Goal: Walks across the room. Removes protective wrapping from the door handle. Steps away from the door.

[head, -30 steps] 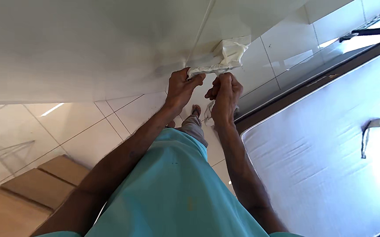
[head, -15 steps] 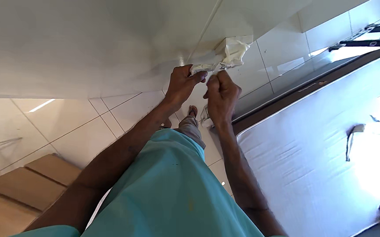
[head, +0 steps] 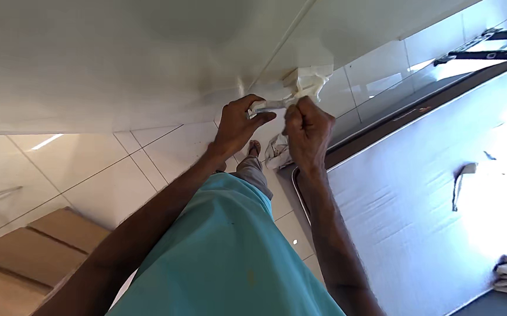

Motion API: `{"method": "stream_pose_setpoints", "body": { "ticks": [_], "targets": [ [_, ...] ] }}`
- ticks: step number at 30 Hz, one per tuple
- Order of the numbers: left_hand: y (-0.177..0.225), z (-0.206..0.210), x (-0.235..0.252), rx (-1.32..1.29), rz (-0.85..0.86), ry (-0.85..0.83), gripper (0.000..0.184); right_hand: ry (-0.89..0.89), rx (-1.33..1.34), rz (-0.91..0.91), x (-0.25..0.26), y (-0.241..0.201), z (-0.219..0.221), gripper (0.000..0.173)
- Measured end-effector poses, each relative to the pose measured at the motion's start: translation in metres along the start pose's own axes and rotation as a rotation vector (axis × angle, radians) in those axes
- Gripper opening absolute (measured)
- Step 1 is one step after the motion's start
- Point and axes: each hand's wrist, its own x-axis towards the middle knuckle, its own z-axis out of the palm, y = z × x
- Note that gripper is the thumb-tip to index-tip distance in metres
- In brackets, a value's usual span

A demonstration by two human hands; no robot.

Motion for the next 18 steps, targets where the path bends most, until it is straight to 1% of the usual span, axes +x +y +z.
{"method": "stream_pose_setpoints", "body": {
  "ticks": [2, 4, 5, 6, 8, 10, 11, 13, 14, 17, 18],
  "targets": [
    [0.002, -0.003, 0.001, 0.083, 0.035, 0.012, 0.027, 0.054, -0.042, 0.049, 0.004, -0.004, 0.002, 0.029],
    [-0.003, 0.001, 0.001, 0.108, 0.042, 0.041, 0.022, -0.062, -0.053, -0.007, -0.005, -0.031, 0.023, 0.025],
    [-0.007, 0.002, 0.002, 0.106, 0.046, 0.047, 0.022, -0.129, -0.052, -0.066, -0.009, -0.044, 0.035, 0.023],
    [-0.009, 0.002, 0.003, 0.090, 0.045, 0.042, 0.024, -0.151, -0.054, -0.121, -0.012, -0.051, 0.043, 0.023],
    [-0.006, -0.002, 0.005, 0.060, 0.047, 0.060, 0.021, -0.124, 0.007, -0.151, -0.007, -0.049, 0.039, 0.022],
    [-0.004, -0.002, 0.001, 0.017, 0.030, 0.103, 0.020, -0.039, 0.055, -0.133, -0.007, -0.037, 0.023, 0.025],
    [-0.003, -0.004, 0.001, 0.024, 0.019, 0.113, 0.023, -0.007, 0.042, -0.108, -0.009, -0.031, 0.016, 0.027],
    [-0.005, -0.007, 0.000, 0.049, 0.023, 0.140, 0.027, -0.001, -0.079, -0.004, -0.012, -0.024, 0.010, 0.028],
    [-0.007, -0.007, -0.001, 0.058, 0.037, 0.155, 0.027, 0.010, -0.133, 0.046, -0.009, -0.022, 0.012, 0.031],
    [-0.014, -0.004, -0.002, 0.068, 0.080, 0.191, 0.026, -0.013, -0.277, 0.089, -0.002, -0.032, 0.027, 0.061],
    [-0.016, -0.003, -0.002, 0.078, 0.099, 0.203, 0.026, -0.027, -0.332, 0.098, 0.000, -0.038, 0.033, 0.068]
  ]
}}
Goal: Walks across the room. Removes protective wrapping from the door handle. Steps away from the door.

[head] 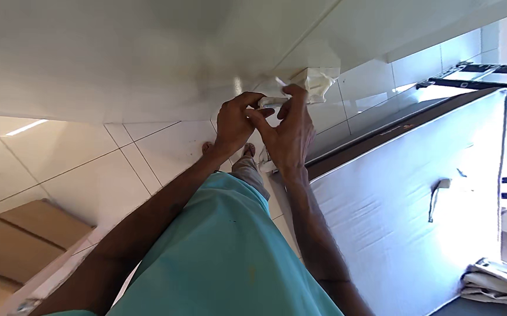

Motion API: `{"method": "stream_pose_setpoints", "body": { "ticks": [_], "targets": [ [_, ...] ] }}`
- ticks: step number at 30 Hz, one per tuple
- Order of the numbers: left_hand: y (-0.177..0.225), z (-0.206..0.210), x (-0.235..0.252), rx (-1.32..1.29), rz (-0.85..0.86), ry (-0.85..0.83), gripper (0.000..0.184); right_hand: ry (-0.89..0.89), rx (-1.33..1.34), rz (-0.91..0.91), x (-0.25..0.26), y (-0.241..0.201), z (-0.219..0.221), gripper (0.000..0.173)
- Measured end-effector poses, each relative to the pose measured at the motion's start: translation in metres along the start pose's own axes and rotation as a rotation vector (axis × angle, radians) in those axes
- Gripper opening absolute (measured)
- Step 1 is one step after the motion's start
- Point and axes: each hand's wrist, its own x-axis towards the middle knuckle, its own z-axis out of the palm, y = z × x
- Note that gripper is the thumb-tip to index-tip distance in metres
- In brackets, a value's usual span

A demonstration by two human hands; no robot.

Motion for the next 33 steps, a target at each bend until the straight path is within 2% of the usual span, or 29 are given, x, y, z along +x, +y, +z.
{"method": "stream_pose_setpoints", "body": {
  "ticks": [2, 5, 7, 12, 15, 17, 18, 20, 21, 23, 24, 26, 28, 30, 31, 33],
  "targets": [
    [-0.001, 0.000, -0.001, 0.017, 0.027, 0.008, 0.025, -0.010, -0.048, 0.020, 0.003, -0.005, 0.003, 0.064],
    [0.001, 0.001, 0.000, 0.025, 0.042, 0.023, 0.023, 0.020, -0.015, -0.015, 0.013, 0.004, -0.004, 0.035],
    [0.003, 0.000, -0.001, 0.042, 0.035, 0.028, 0.026, 0.068, 0.021, -0.035, 0.019, 0.010, -0.007, 0.023],
    [0.016, -0.007, -0.005, 0.259, 0.058, -0.034, 0.038, 0.135, 0.385, 0.081, 0.014, 0.024, -0.006, 0.020],
    [0.020, -0.006, -0.007, 0.436, 0.161, -0.028, 0.036, 0.105, 0.390, 0.079, 0.011, 0.018, -0.006, 0.019],
    [0.024, -0.009, -0.006, 0.483, 0.167, -0.046, 0.031, 0.028, 0.269, -0.066, -0.003, -0.001, -0.003, 0.017],
    [0.024, -0.010, -0.007, 0.491, 0.164, -0.066, 0.027, -0.027, 0.231, -0.205, -0.016, -0.019, -0.002, 0.014],
    [0.012, -0.009, -0.005, 0.462, 0.208, -0.052, 0.034, -0.063, 0.236, -0.537, -0.027, -0.060, 0.002, 0.011],
    [-0.001, -0.005, -0.006, 0.444, 0.256, -0.003, 0.033, -0.057, 0.257, -0.610, -0.022, -0.070, 0.005, 0.013],
    [-0.013, 0.001, -0.010, 0.346, 0.274, 0.075, 0.022, -0.073, 0.298, -0.536, -0.001, -0.061, 0.003, 0.014],
    [-0.013, -0.004, -0.006, 0.289, 0.220, 0.089, 0.021, -0.093, 0.322, -0.482, 0.011, -0.050, -0.001, 0.017],
    [-0.009, -0.020, -0.008, 0.000, 0.035, 0.030, 0.022, -0.168, 0.398, -0.418, 0.016, -0.029, -0.012, 0.021],
    [-0.009, -0.035, -0.020, -0.483, -0.161, -0.065, 0.028, -0.223, 0.522, -0.345, 0.005, -0.016, -0.021, 0.024],
    [-0.010, -0.051, -0.028, -0.976, -0.297, -0.212, 0.042, -0.255, 0.690, -0.216, -0.003, -0.011, -0.019, 0.025],
    [-0.010, -0.055, -0.033, -1.147, -0.335, -0.264, 0.051, -0.270, 0.779, -0.145, -0.007, -0.011, -0.016, 0.025],
    [-0.010, -0.059, -0.041, -1.334, -0.342, -0.323, 0.063, -0.277, 0.885, -0.074, -0.015, -0.016, -0.001, 0.025]
  ]
}}
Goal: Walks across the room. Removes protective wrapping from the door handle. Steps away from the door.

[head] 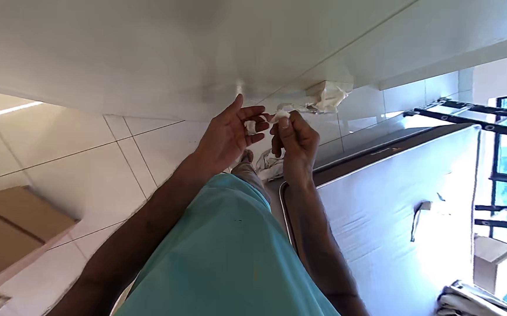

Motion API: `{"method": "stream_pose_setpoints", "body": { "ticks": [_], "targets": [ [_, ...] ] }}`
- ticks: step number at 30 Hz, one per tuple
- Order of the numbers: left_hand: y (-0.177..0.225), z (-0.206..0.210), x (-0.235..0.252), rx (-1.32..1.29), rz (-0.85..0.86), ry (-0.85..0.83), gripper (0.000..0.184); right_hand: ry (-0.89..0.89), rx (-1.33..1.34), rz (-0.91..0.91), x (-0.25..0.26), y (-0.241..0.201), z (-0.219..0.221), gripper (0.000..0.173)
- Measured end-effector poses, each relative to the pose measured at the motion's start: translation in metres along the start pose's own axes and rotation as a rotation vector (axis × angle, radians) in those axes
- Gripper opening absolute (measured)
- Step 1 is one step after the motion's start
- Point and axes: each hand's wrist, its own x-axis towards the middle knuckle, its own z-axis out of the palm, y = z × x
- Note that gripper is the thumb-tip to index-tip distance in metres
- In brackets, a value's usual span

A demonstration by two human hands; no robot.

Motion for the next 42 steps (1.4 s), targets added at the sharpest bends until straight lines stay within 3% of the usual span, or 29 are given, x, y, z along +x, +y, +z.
{"method": "stream_pose_setpoints", "body": {
  "ticks": [3, 7, 12, 18, 25, 28, 31, 35, 39, 42],
  "targets": [
    [-0.003, 0.004, 0.001, 0.010, 0.045, -0.038, 0.062, 0.025, -0.123, -0.054, 0.002, 0.013, 0.014, 0.021],
    [-0.013, 0.011, 0.007, 0.024, 0.153, 0.057, 0.035, 0.062, -0.694, -0.141, -0.004, 0.012, 0.007, 0.020],
    [0.006, 0.062, 0.002, 0.096, 0.096, 0.458, 0.022, 0.142, -0.974, -0.221, -0.012, 0.014, 0.021, 0.026],
    [0.007, 0.080, -0.002, 0.141, 0.207, 0.454, 0.024, 0.255, -0.907, -0.336, -0.020, 0.012, 0.026, 0.036],
    [-0.001, 0.101, -0.007, 0.215, 0.342, 0.487, 0.026, 0.335, -0.674, -0.579, -0.016, 0.002, -0.009, 0.038],
    [-0.006, 0.097, -0.017, 0.302, 0.275, 0.471, 0.028, 0.145, -0.599, -0.646, -0.010, 0.005, -0.022, 0.019],
    [-0.018, 0.099, -0.023, 0.280, 0.202, 0.537, 0.032, -0.083, -0.562, -0.689, -0.012, 0.018, -0.028, 0.018],
    [-0.024, 0.096, -0.024, 0.274, 0.125, 0.697, 0.032, 0.122, -0.424, -0.625, -0.030, 0.043, -0.051, 0.013],
    [-0.037, 0.092, -0.025, 0.750, 0.252, 0.711, 0.009, 0.326, -0.442, -0.371, -0.031, 0.064, -0.087, 0.023],
    [-0.036, 0.099, -0.014, 1.273, 0.305, 0.658, 0.019, 0.341, -0.579, -0.376, -0.019, 0.075, -0.108, 0.039]
  ]
}}
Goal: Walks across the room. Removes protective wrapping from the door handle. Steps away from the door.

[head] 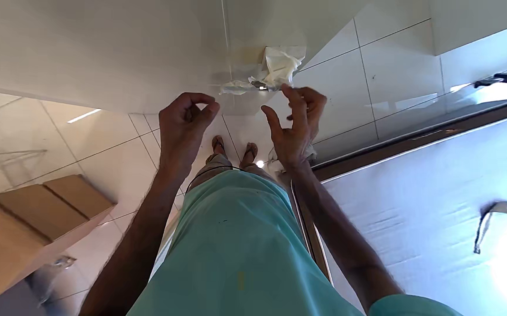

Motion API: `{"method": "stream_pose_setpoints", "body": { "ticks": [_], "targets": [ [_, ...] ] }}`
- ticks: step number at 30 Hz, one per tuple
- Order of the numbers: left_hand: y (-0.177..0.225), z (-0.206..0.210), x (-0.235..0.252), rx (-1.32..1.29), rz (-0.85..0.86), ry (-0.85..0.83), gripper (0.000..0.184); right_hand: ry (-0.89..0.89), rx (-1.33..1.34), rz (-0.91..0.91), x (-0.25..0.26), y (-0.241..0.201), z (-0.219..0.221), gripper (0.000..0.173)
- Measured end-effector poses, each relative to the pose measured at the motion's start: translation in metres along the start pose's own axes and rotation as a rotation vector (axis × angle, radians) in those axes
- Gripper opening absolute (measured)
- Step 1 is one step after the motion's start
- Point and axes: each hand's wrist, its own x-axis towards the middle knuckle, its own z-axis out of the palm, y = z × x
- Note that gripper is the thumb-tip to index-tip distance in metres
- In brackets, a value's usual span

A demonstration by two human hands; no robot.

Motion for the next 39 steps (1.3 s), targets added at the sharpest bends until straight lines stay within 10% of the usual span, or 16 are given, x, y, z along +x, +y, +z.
{"method": "stream_pose_setpoints", "body": {
  "ticks": [8, 22, 31, 39],
  "targets": [
    [0.055, 0.040, 0.056, 0.908, 0.091, -0.235, 0.051, -0.115, -0.156, -0.226, 0.034, 0.019, -0.002, 0.025],
    [0.070, 0.050, 0.089, 0.818, -0.031, -0.337, 0.023, -0.012, -0.158, -0.285, 0.038, 0.024, 0.006, 0.018],
    [0.053, 0.064, 0.070, 1.064, 0.328, -0.209, 0.026, -0.087, 0.020, -0.061, 0.035, 0.016, 0.002, 0.029],
    [0.052, 0.052, 0.099, 0.719, -0.077, -0.286, 0.026, -0.074, 0.211, 0.085, 0.037, 0.007, 0.005, 0.019]
  ]
}}
